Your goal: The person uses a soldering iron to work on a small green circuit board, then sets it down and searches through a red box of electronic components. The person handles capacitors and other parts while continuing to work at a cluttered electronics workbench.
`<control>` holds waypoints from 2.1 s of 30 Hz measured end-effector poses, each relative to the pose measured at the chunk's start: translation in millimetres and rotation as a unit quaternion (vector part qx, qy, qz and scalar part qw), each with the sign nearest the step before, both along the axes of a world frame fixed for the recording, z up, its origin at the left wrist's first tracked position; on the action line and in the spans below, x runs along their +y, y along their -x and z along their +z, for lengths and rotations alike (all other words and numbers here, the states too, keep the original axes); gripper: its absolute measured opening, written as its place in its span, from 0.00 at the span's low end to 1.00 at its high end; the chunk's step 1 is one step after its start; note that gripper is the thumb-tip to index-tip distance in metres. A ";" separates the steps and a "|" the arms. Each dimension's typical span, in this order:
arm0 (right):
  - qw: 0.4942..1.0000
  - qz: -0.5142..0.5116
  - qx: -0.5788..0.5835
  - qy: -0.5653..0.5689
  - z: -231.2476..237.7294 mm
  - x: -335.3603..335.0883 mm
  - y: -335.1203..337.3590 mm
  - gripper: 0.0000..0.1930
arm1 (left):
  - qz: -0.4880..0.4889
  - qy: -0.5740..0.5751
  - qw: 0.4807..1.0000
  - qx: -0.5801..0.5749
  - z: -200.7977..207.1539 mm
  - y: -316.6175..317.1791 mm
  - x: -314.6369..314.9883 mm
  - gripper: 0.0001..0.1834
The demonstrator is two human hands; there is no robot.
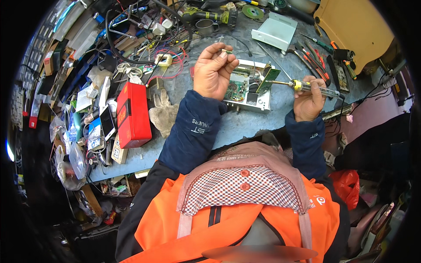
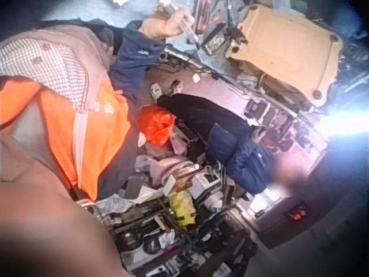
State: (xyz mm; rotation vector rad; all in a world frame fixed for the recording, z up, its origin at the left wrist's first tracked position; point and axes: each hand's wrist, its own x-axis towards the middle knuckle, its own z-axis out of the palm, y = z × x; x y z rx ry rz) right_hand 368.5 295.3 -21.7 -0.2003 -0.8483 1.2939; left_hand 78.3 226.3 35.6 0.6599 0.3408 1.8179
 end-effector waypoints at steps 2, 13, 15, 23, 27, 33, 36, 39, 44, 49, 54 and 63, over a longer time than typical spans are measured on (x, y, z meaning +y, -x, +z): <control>1.000 0.002 0.003 0.000 -0.2 0.0 -0.3 0.05 | 0.005 0.001 1.000 0.007 0.7 -1.4 -0.3 0.14; 1.000 0.006 0.000 0.014 1.0 0.7 -2.0 0.07 | 0.027 0.024 0.999 0.001 -0.2 0.9 2.4 0.13; 1.000 0.011 0.001 0.009 0.3 2.9 -3.2 0.07 | 0.040 0.037 0.999 -0.001 3.1 4.5 3.1 0.12; 0.998 0.055 0.026 0.001 -6.4 9.3 -9.6 0.07 | 0.202 0.276 0.754 0.560 33.5 110.0 -23.2 0.19; 0.996 0.076 0.039 0.018 -4.5 6.7 -8.3 0.07 | 0.280 0.335 0.616 0.656 22.9 153.1 -36.0 0.22; 0.992 0.113 0.040 -0.047 -12.7 15.4 -15.3 0.10 | 0.379 0.314 0.710 0.504 35.9 159.6 -48.2 0.18; 0.992 0.110 0.059 -0.009 -8.6 13.5 -10.9 0.07 | 0.383 0.316 0.719 0.487 36.9 163.5 -54.7 0.17; 0.985 0.152 0.087 0.001 -6.0 17.7 -14.6 0.08 | 0.398 0.291 0.738 0.460 38.6 162.1 -49.5 0.17; 0.996 0.066 0.021 -0.065 24.4 4.8 -25.8 0.14 | 0.347 0.321 0.712 0.519 19.6 179.6 -44.9 0.16; 0.963 -0.082 -0.209 -0.151 48.4 -37.7 -38.4 0.20 | 0.282 0.379 0.588 0.657 -8.8 184.5 -25.4 0.13; 0.934 -0.181 -0.301 -0.062 22.6 -64.8 -5.3 0.16 | 0.191 0.408 0.462 0.764 -9.5 164.5 -17.1 0.19; 0.891 -0.172 -0.392 -0.148 -1.7 -41.7 6.1 0.32 | 0.218 0.356 0.500 0.759 -24.9 157.7 1.7 0.12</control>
